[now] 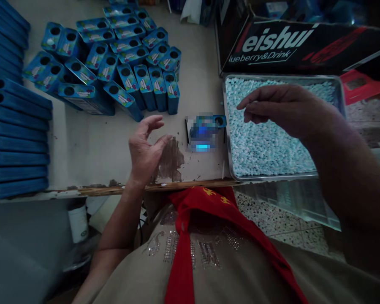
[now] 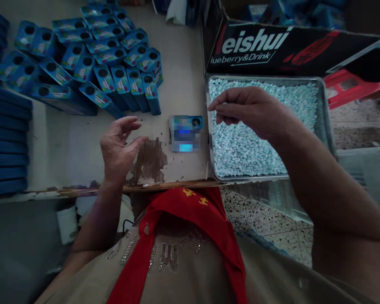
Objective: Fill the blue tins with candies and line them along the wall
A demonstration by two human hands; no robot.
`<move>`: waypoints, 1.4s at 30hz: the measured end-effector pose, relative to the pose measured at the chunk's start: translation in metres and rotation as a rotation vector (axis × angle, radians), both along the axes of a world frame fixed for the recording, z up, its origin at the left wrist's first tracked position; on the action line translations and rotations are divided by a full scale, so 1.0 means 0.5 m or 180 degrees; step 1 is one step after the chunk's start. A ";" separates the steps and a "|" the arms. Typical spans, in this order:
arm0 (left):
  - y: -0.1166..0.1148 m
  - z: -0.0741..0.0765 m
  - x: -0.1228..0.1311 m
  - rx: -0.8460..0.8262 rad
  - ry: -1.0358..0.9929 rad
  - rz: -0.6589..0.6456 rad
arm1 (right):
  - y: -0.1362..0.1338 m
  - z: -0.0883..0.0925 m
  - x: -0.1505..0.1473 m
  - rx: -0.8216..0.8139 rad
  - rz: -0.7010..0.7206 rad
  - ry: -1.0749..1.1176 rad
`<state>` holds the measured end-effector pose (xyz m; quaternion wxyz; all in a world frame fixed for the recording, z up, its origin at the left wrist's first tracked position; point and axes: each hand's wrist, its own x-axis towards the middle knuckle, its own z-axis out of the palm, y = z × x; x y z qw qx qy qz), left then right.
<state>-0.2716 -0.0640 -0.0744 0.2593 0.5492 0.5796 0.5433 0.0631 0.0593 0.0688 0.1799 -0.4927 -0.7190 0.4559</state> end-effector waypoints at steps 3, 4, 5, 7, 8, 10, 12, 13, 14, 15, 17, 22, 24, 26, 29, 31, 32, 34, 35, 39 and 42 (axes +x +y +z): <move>0.028 -0.026 0.045 -0.0023 0.0040 -0.0137 | -0.004 -0.031 0.040 0.0841 -0.0120 -0.0707; 0.041 -0.034 0.063 -0.0042 0.0072 -0.0202 | -0.010 -0.045 0.047 0.0827 -0.0204 -0.0668; 0.057 -0.040 0.081 -0.0057 0.0113 -0.0299 | -0.018 -0.062 0.049 0.0649 -0.0323 -0.0455; 0.087 -0.043 0.114 -0.0059 0.0211 -0.0600 | -0.039 -0.095 0.040 0.0033 -0.0663 0.0243; 0.099 -0.039 0.129 -0.0024 0.0280 -0.0771 | -0.050 -0.110 0.029 -0.0300 -0.0864 0.0594; 0.113 -0.019 0.151 0.0149 0.0603 -0.1083 | -0.070 -0.134 0.001 -0.0928 -0.1281 0.1152; 0.114 0.006 0.166 0.0464 0.1204 -0.1294 | -0.084 -0.147 -0.028 -0.1599 -0.1623 0.1651; 0.111 0.018 0.171 0.0630 0.1529 -0.1353 | -0.088 -0.149 -0.040 -0.1932 -0.1760 0.1907; 0.108 0.026 0.173 0.0770 0.1806 -0.1385 | -0.090 -0.150 -0.050 -0.2227 -0.1878 0.2146; 0.107 0.031 0.175 0.0871 0.1996 -0.1379 | -0.091 -0.150 -0.059 -0.2461 -0.1968 0.2357; 0.107 0.032 0.174 0.0912 0.2130 -0.1282 | -0.092 -0.147 -0.069 -0.2748 -0.2061 0.2647; 0.112 0.022 0.163 0.0836 0.1908 -0.0949 | -0.089 -0.138 -0.071 -0.2752 -0.1943 0.2763; 0.102 0.031 0.161 0.0975 0.1849 -0.0854 | -0.087 -0.132 -0.068 -0.2719 -0.1913 0.2684; 0.090 0.044 0.161 0.1126 0.1995 -0.0833 | -0.085 -0.126 -0.065 -0.2743 -0.1908 0.2657; 0.085 0.055 0.159 0.1159 0.2288 -0.0876 | -0.081 -0.123 -0.067 -0.2686 -0.1913 0.2756; 0.091 0.051 0.157 0.1122 0.2295 -0.0915 | -0.078 -0.128 -0.073 -0.2653 -0.2010 0.2762; 0.094 0.048 0.155 0.1128 0.2278 -0.0944 | -0.077 -0.131 -0.076 -0.2689 -0.2075 0.2706; 0.095 0.041 0.150 0.1225 0.2294 -0.0999 | -0.074 -0.139 -0.080 -0.2793 -0.2067 0.2604; 0.093 0.039 0.148 0.1302 0.2328 -0.0998 | -0.073 -0.143 -0.080 -0.2824 -0.1969 0.2596; 0.084 0.035 0.141 0.1408 0.2316 -0.0770 | -0.072 -0.150 -0.077 -0.2697 -0.1609 0.2631; 0.092 0.028 0.139 0.1053 0.2022 -0.0701 | -0.070 -0.151 -0.076 -0.2612 -0.1670 0.2449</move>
